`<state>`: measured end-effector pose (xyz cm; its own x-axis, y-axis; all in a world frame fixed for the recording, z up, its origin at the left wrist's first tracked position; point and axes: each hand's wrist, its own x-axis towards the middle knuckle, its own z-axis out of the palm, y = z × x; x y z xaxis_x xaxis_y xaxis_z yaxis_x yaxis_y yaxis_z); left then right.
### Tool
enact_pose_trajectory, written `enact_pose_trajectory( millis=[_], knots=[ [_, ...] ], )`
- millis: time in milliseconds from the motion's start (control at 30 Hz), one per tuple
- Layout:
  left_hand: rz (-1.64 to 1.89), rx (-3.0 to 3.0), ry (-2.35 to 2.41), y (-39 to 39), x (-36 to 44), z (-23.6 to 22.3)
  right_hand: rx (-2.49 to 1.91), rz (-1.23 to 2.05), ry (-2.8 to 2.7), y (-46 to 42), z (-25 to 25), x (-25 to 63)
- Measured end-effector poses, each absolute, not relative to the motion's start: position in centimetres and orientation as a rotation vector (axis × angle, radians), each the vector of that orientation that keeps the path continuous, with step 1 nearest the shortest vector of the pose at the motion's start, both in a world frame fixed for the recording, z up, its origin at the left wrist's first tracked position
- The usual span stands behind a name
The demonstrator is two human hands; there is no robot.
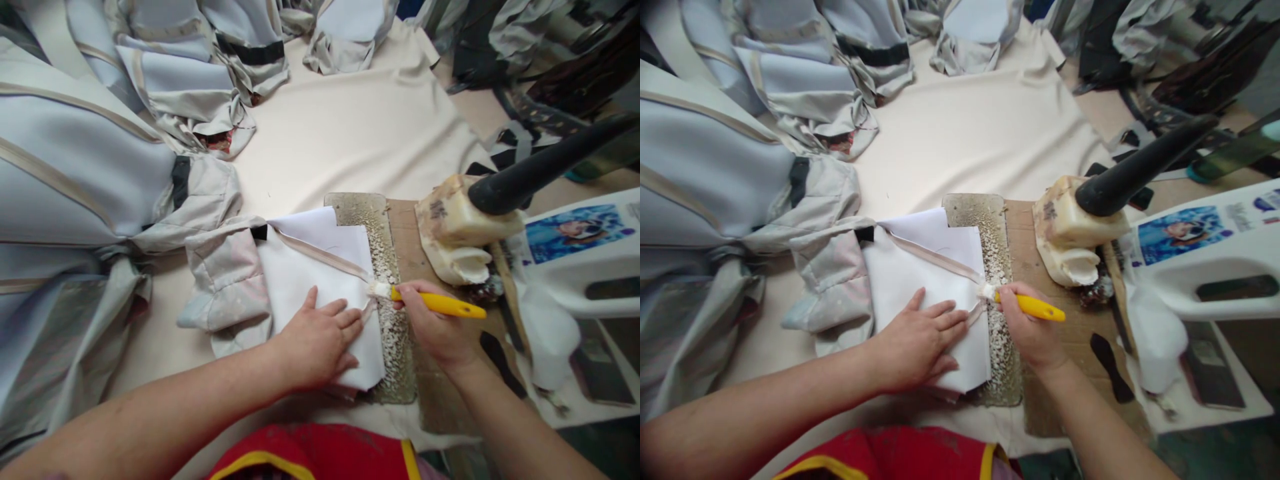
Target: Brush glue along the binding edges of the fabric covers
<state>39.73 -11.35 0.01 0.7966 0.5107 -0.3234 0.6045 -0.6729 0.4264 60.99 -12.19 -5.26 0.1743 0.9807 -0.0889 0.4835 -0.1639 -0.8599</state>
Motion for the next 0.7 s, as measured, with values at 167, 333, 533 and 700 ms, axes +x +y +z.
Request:
enact_pose_trajectory(
  millis=[167, 333, 533, 700],
  knots=[
    [-0.261, 2.486, 0.845, -11.6, 39.7, -0.8, -1.734, 1.011, -1.579, -15.1, -5.3, 61.0],
    [-0.246, 2.525, 0.849, -11.7, 39.6, -1.0, -1.755, 0.930, -1.498, -14.1, -5.6, 60.8],
    [-0.239, 2.554, 0.834, -11.8, 39.4, -1.2, -1.742, 0.836, -1.464, -13.7, -7.0, 60.6],
    [-0.213, 2.556, 0.837, -11.9, 39.3, -1.6, -1.759, 0.988, -1.648, -20.3, -5.3, 60.8]
  ],
)
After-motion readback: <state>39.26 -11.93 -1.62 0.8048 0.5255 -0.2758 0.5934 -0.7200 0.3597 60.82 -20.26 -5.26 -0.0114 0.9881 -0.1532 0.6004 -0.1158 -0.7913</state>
